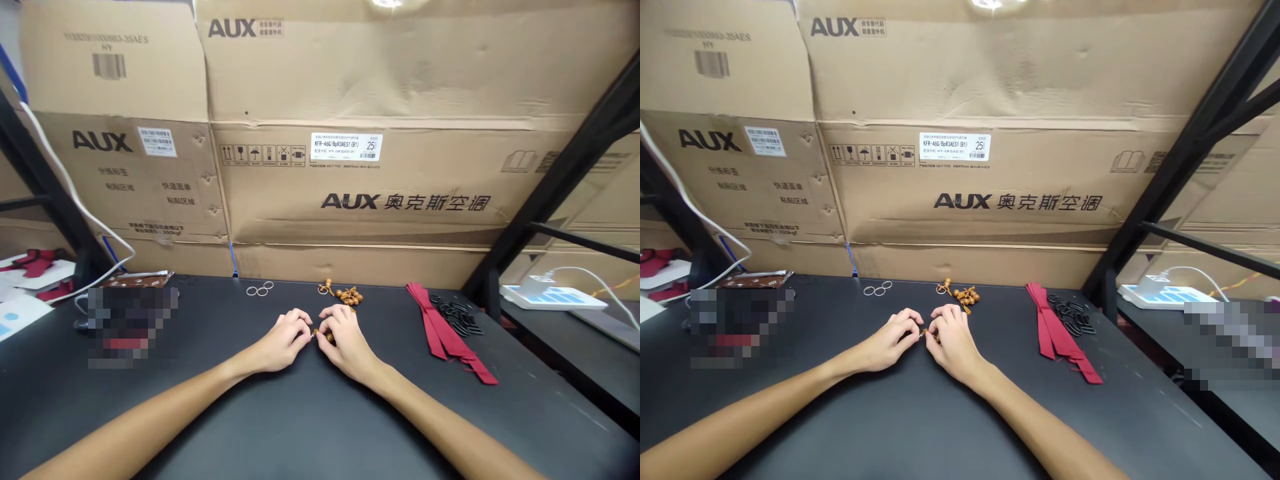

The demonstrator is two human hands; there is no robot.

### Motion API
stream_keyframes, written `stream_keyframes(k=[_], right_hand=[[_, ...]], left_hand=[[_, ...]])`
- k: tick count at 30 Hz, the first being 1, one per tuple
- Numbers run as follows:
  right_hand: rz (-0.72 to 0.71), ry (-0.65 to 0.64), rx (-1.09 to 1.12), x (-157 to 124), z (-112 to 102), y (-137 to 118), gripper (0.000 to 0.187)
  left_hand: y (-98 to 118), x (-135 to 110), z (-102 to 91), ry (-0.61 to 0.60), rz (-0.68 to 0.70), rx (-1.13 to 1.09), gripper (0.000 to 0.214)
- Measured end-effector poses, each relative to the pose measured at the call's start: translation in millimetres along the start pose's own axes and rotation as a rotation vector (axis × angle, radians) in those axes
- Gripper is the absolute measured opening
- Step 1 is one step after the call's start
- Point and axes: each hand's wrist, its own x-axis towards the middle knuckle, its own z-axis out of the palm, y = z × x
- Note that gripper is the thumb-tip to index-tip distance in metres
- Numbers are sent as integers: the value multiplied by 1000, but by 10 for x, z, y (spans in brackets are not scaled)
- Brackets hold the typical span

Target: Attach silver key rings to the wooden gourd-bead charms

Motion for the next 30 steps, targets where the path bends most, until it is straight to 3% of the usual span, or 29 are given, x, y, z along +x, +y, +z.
stream_keyframes(k=[8,15,18,26,30], right_hand=[[29,-100,-51,-7,-98,105,5],[-8,-159,25,-16,-159,113,10],[-36,-183,52,-18,-152,87,8],[57,-82,-33,-17,-82,156,7],[-10,-114,34,-24,-99,139,8]], left_hand=[[-73,-46,-30,-15,94,102,19],[-72,-66,-24,89,26,154,23],[-91,-59,8,101,50,170,14],[-123,-29,-1,35,69,72,15],[-129,-43,9,59,44,81,13]])
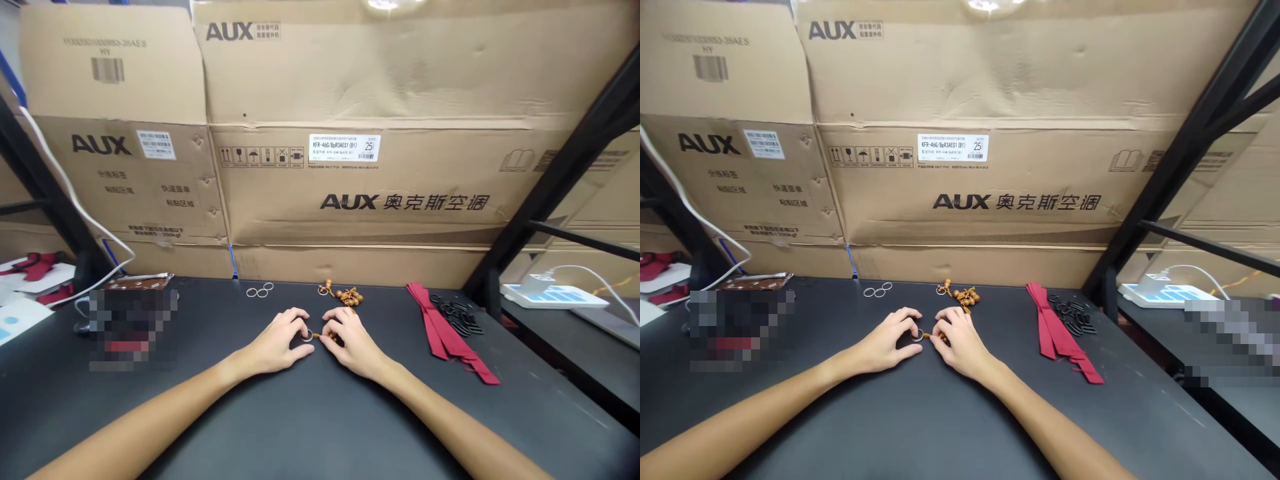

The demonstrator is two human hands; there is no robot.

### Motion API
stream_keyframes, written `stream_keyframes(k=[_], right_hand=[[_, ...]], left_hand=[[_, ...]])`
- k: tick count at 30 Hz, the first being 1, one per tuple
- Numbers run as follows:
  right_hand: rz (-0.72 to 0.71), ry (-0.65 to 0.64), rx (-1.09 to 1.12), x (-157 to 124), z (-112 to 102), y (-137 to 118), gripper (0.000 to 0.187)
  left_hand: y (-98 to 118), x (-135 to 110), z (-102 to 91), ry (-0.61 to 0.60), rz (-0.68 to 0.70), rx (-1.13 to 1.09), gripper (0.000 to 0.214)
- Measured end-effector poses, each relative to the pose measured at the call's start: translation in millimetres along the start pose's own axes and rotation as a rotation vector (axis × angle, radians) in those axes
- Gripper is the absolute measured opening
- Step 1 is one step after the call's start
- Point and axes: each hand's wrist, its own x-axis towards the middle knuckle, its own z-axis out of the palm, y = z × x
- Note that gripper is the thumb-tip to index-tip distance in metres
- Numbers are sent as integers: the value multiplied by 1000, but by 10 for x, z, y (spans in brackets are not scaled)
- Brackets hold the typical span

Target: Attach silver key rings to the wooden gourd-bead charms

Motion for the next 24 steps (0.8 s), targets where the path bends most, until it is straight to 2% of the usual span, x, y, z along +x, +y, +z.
stream_keyframes(k=[3,7,9,15,20,24], right_hand=[[-47,-17,56,-6,6,0,10],[52,44,6,3,36,28,9],[72,57,-3,7,34,24,8],[-56,-20,96,4,-8,-38,9],[71,52,23,8,33,6,9],[15,-7,114,2,10,-23,9]], left_hand=[[6,-3,5,13,14,11,9],[19,11,-10,-17,35,-18,15],[19,13,-15,-20,25,-27,11],[-8,6,1,-6,20,-7,9],[-15,12,-4,-33,23,-28,14],[-5,3,-4,-13,-7,-5,9]])
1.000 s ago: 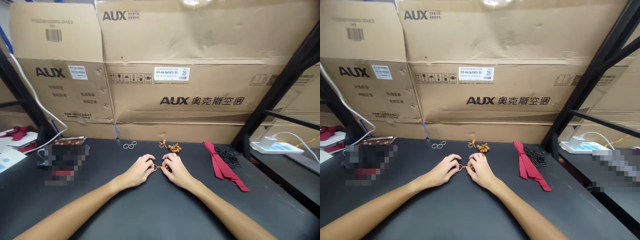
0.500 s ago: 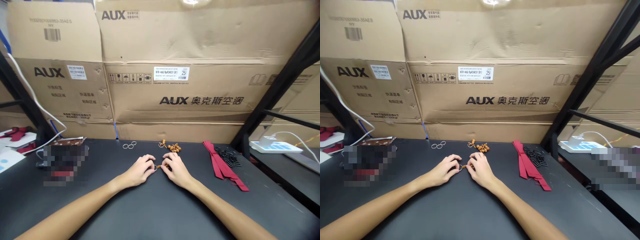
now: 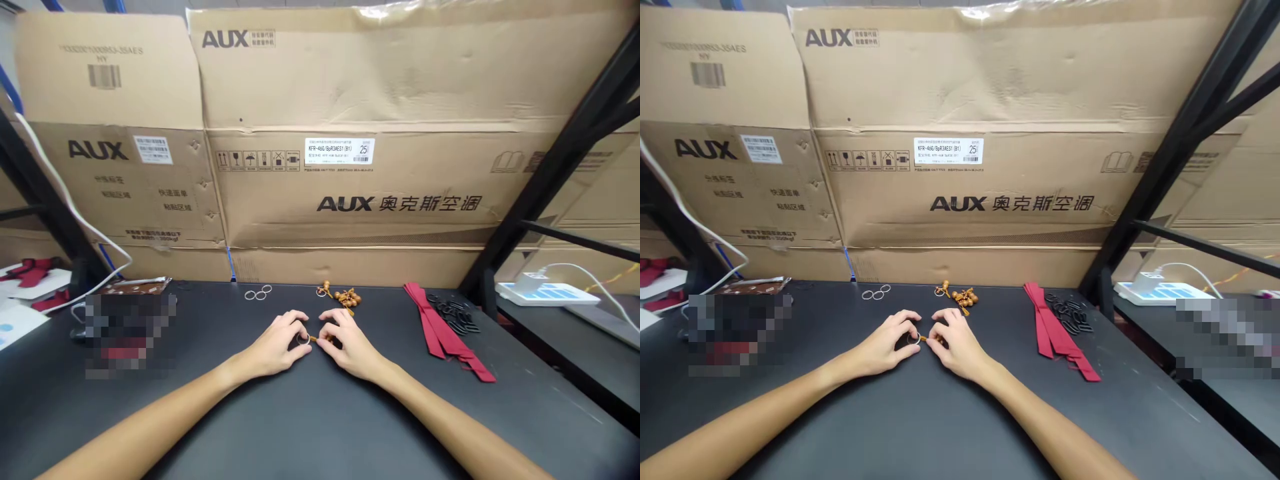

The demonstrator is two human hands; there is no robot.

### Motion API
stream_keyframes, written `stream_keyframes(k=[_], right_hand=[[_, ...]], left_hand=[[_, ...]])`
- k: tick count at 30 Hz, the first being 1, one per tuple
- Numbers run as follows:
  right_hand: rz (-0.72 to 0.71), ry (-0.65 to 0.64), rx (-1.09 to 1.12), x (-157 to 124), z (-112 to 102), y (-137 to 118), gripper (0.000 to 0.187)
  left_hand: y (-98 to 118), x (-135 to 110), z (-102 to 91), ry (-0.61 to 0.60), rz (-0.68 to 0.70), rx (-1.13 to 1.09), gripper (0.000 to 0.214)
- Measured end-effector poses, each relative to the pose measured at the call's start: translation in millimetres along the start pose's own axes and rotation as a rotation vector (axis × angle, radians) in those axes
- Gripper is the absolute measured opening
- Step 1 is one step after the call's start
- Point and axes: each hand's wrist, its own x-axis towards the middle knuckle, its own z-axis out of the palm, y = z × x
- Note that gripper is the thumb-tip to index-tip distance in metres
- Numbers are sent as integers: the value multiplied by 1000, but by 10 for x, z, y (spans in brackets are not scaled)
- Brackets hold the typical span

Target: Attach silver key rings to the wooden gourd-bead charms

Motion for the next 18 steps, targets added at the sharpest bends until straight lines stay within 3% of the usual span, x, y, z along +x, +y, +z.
stream_keyframes(k=[4,10,18], right_hand=[[-21,-41,48,-4,-28,-39,9],[98,54,-70,9,29,35,11],[5,114,-101,-2,-41,-63,6]], left_hand=[[-2,-2,9,16,23,24,10],[-12,19,4,-18,39,6,15],[75,-21,-26,58,36,68,11]])
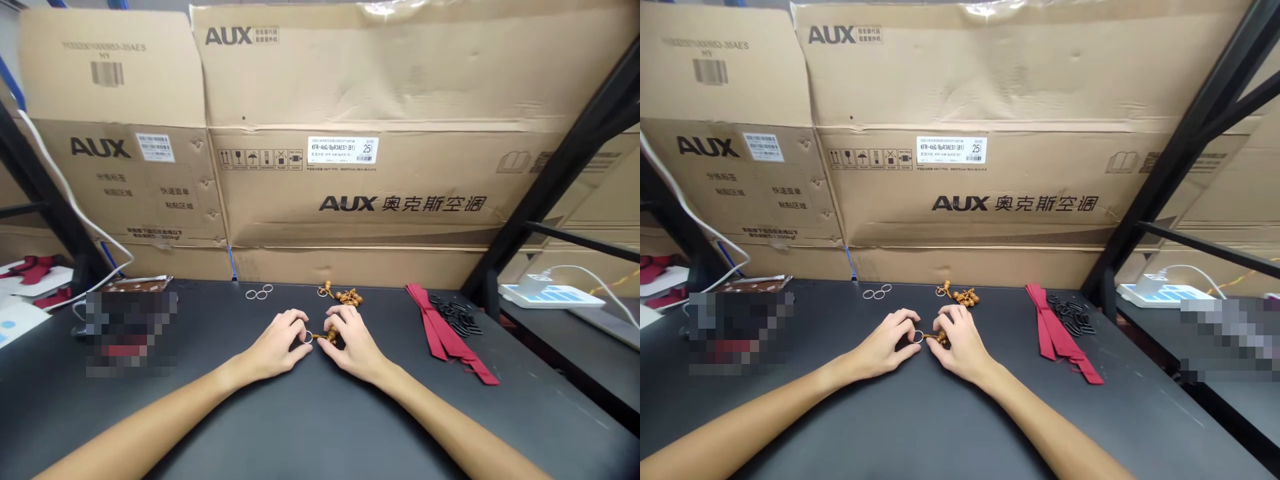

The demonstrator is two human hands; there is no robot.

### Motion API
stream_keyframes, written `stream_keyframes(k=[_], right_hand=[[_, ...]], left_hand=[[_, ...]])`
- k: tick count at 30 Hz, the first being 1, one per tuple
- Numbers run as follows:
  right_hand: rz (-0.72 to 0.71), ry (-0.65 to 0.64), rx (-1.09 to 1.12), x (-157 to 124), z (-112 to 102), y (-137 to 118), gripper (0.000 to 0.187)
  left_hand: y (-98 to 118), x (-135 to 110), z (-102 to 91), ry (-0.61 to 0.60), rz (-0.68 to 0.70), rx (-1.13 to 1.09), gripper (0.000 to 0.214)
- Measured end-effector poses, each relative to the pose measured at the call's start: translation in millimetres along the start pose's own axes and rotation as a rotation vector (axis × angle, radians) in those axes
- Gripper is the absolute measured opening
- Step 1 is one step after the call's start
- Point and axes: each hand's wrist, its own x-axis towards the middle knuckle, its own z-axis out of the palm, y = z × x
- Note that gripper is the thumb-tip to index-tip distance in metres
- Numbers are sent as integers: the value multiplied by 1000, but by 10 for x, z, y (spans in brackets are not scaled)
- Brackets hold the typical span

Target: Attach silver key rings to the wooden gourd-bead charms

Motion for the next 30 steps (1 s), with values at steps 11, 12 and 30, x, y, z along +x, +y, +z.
stream_keyframes(k=[11,12,30], right_hand=[[12,-48,-231,-2,23,68,36],[12,-51,-242,0,27,81,39],[87,-305,-147,37,47,123,52]], left_hand=[[-53,-23,90,53,-102,237,36],[-74,-27,106,53,-133,252,44],[-136,-33,141,7,-143,247,50]])
